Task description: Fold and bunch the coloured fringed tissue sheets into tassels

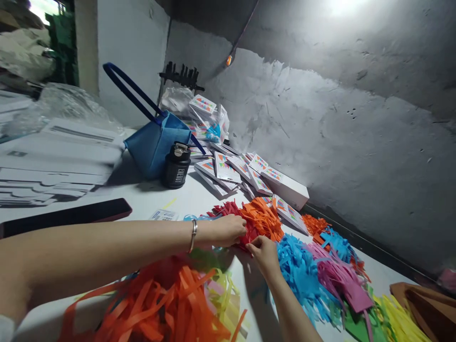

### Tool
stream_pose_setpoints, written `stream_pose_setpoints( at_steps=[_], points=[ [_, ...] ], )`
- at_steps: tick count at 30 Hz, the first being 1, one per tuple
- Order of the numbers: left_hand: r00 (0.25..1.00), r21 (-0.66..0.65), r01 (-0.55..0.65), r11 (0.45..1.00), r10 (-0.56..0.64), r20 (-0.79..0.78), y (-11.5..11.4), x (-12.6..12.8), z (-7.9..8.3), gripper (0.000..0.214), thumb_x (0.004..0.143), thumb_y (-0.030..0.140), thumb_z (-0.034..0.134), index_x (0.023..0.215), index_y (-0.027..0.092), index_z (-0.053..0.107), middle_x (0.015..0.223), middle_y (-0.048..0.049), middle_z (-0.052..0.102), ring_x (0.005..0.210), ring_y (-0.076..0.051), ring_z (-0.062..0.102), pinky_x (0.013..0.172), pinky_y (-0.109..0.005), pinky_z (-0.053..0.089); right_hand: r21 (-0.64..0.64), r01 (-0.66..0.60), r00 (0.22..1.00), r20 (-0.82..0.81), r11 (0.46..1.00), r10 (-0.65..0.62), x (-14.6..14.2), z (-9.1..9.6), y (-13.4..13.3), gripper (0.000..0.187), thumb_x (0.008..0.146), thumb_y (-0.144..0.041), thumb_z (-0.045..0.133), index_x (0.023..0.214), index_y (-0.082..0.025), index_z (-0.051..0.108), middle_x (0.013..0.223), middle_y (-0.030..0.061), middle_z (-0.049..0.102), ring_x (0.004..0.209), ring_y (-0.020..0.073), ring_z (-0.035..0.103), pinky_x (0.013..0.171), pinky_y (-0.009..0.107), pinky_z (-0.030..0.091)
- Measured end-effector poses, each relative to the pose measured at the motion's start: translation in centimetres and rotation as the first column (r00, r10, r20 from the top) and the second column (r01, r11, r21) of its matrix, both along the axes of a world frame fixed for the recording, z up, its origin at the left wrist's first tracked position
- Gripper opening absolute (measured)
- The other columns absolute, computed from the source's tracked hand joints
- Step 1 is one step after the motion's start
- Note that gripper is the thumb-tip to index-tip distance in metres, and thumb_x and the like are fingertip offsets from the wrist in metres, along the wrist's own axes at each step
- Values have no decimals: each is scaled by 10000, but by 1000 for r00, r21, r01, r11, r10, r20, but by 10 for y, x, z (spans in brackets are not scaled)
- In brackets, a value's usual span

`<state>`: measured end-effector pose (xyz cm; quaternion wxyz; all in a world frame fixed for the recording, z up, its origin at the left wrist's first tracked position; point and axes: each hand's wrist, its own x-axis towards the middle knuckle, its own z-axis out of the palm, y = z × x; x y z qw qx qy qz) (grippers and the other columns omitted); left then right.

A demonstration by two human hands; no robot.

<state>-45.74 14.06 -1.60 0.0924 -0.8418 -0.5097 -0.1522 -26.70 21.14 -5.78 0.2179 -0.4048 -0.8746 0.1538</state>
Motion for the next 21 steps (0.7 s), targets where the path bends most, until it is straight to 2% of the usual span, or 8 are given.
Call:
stream_pose_setpoints(
  at_steps=[4,7,10,13,16,18,21],
  points=[
    [998,-41,-49,998,47,-52,19,8,-8,171,984,316,652,1000,149,685,998,-46,713,864,-187,691,793,-377,594,-61,-25,993,-117,998,18,8,-8,1,264,994,-318,634,792,-149,639,658,-64,626,603,97,637,601,242,539],
    [994,-74,-91,993,87,-58,25,9,-16,173,996,309,637,1060,155,682,1041,-52,714,880,-191,698,800,-381,602,-33,-7,987,-162,999,1,12,-10,0,248,1001,-299,617,802,-153,640,681,-58,636,614,101,634,620,251,532],
    [990,-99,-135,986,131,-49,24,9,-23,171,1002,312,627,1059,163,687,1058,-52,714,884,-191,697,798,-370,604,56,41,987,-154,998,-32,13,-9,-5,175,979,-231,617,820,-160,638,764,-28,661,712,133,647,708,292,524],
    [987,-110,-159,981,156,-34,21,9,-26,172,1003,314,626,1038,160,692,1045,-47,717,883,-193,698,801,-370,603,157,58,992,-117,986,-39,10,-6,-15,85,932,-108,583,937,-143,661,912,62,693,842,203,657,776,339,491],
    [987,-117,-162,980,161,-18,18,9,-24,169,1004,316,625,1007,163,696,1009,-45,723,851,-180,697,795,-361,602,236,4,997,-79,972,15,5,-3,-26,248,896,-27,528,1038,-153,689,1210,141,662,1033,257,638,881,374,453],
    [988,-119,-156,981,156,-11,16,8,-22,171,1000,318,632,1007,159,693,996,-46,723,843,-178,698,793,-364,601,261,-47,996,-58,964,64,2,-1,-31,258,899,-41,530,991,-187,723,1307,121,636,1123,272,612,943,397,426],
    [988,-118,-154,981,154,-8,15,8,-19,180,995,320,639,993,149,692,977,-42,722,839,-180,700,790,-369,600,265,-81,994,-53,961,98,0,2,-35,154,897,-145,620,956,-185,756,1340,133,635,1210,307,577,1015,454,385]
  ],
)
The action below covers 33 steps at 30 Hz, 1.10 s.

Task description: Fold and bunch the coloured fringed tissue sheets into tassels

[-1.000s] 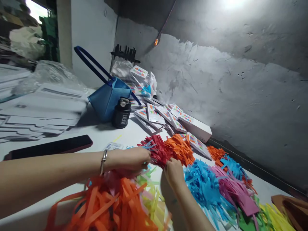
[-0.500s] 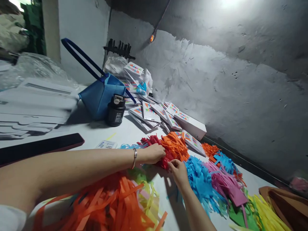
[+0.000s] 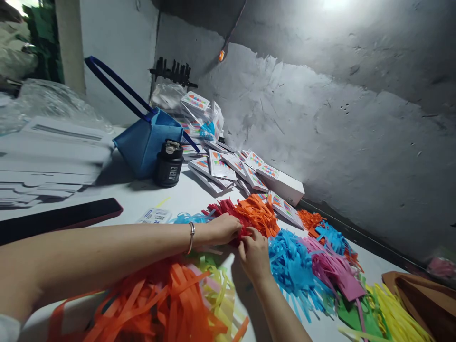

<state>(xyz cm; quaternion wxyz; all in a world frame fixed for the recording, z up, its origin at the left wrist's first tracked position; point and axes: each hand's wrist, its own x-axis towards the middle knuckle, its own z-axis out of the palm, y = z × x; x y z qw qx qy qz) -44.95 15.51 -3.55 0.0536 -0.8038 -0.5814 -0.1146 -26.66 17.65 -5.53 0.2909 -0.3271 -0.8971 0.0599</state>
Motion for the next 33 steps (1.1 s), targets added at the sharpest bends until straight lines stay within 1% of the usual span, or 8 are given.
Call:
stream_pose_setpoints(
  at_steps=[2,5,9,13,17,23,28,33],
  points=[
    [1000,4,-2,1000,2,2,-1,0,0,181,996,319,638,973,148,692,954,-38,722,817,-173,697,775,-358,600,-11,-13,1000,-8,1000,13,-1,1,0,138,893,-173,645,947,-183,771,1352,137,639,1244,314,561,1048,476,358],
    [1000,26,5,1000,-6,14,-3,1,1,181,989,317,649,958,144,689,924,-30,719,791,-168,695,754,-353,600,-56,-14,999,-44,998,12,-3,-1,4,199,890,-99,616,862,-199,785,1231,95,708,1157,276,610,1037,465,369],
    [999,103,23,994,-27,36,-7,5,4,155,984,294,652,946,148,687,960,-34,714,859,-187,693,796,-377,592,-172,36,985,-158,984,-64,-6,-10,16,173,849,-54,671,753,-174,751,1048,63,729,1007,226,647,969,438,450],
    [995,153,93,984,-96,15,-11,9,8,137,978,285,655,970,150,680,1022,-44,700,906,-197,678,815,-388,579,-298,36,949,-289,954,-126,-6,-20,29,194,838,-139,761,683,-151,645,997,15,702,965,175,651,904,382,523],
    [989,159,145,977,-143,-24,-9,11,6,124,974,267,659,936,150,680,981,-31,702,889,-194,677,826,-394,573,-401,-2,896,-407,916,-176,-2,-30,39,204,881,-283,762,771,-154,649,962,9,696,920,167,665,859,371,554],
    [994,196,113,974,-109,-30,-4,7,-4,151,973,285,659,910,148,675,966,-32,700,877,-192,673,820,-390,567,-567,-58,800,-519,822,-301,1,-46,41,247,960,-392,675,929,-148,660,847,-17,679,656,103,639,605,253,551],
    [998,203,61,977,-64,4,-9,10,-5,165,964,286,667,879,145,675,950,-36,702,878,-196,671,831,-397,558,-611,-56,716,-575,790,-395,-2,-50,36,204,995,-351,624,969,-149,633,862,-14,654,684,106,644,604,250,556],
    [997,154,31,988,-40,60,-15,20,8,190,924,338,709,943,151,684,1011,-50,702,940,-227,668,858,-434,551,-558,-9,702,-594,830,-392,-2,-44,28,147,940,-282,696,929,-153,627,869,-21,641,731,118,628,673,279,548]
  ],
)
